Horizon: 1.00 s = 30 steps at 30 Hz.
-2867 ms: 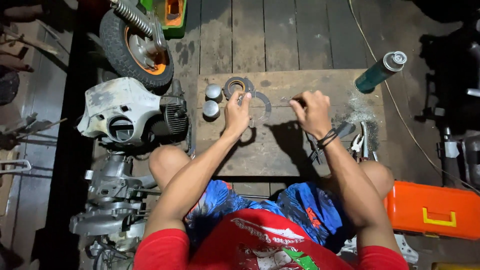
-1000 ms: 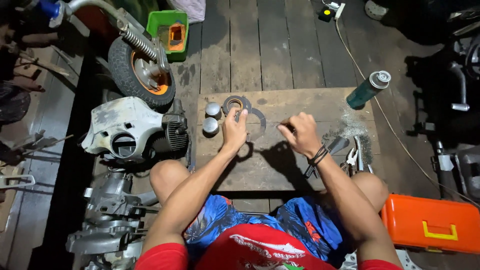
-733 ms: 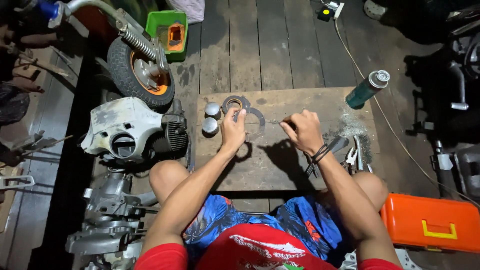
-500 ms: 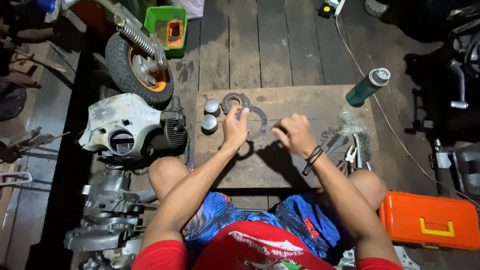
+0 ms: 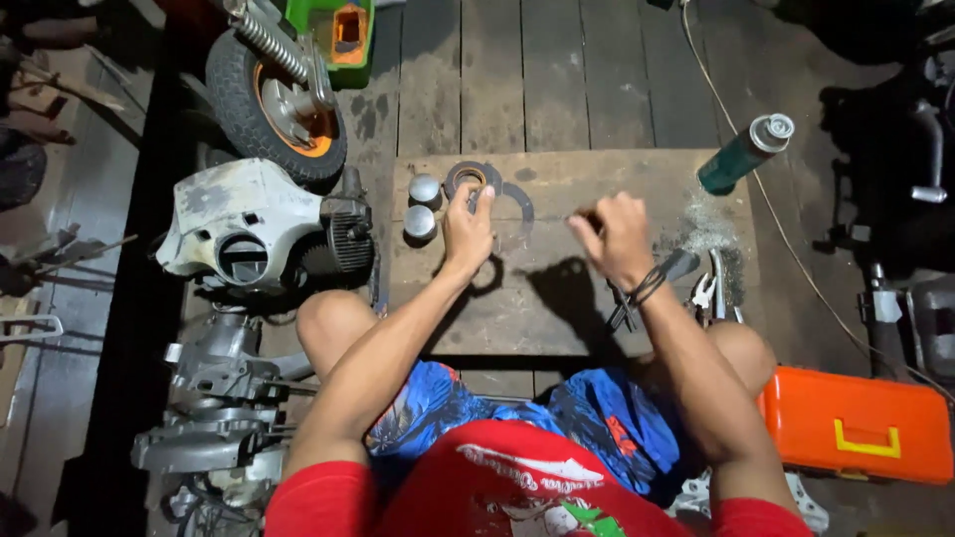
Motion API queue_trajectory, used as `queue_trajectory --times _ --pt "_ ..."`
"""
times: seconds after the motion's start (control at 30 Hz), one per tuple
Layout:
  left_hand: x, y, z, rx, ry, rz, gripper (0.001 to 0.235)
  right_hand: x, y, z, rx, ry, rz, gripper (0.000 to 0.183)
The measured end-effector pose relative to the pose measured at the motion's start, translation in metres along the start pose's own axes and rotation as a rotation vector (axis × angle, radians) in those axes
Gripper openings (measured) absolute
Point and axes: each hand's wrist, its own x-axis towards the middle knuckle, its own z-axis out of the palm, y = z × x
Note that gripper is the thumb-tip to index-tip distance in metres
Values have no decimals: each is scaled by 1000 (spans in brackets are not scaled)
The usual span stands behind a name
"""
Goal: Filing the edges of circular metal plates to smooth them using a hand file on a workshop floor.
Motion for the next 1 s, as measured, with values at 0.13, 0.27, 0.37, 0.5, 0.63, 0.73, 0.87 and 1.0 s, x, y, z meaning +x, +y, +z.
queue_trajectory --times 0.13,0.27,0.37,0.5,0.63,0.73,0.87,1.0 --pt "8 -22 11 3 -11 -6 21 18 -57 -27 49 -82 -87 21" --pt "4 -15 6 -23 -26 -20 20 13 -24 -27 -117 -51 -33 16" --pt "7 -12 9 -57 -28 -40 18 6 -21 -8 -2 -18 -35 19" --pt "0 -11 11 -87 -29 -28 15 14 -48 -21 -90 -85 -70 17" --pt "-1 -11 9 -89 -16 -20 16 12 -20 -20 -214 -48 -33 23" --pt "0 -8 11 -98 -27 -17 18 12 -39 -20 53 16 -68 15" --pt "1 -14 9 -79 -23 4 16 20 -41 -26 -158 -72 -59 12" --pt "-2 1 4 2 -8 66 21 10 -23 -19 -75 31 -17 14"
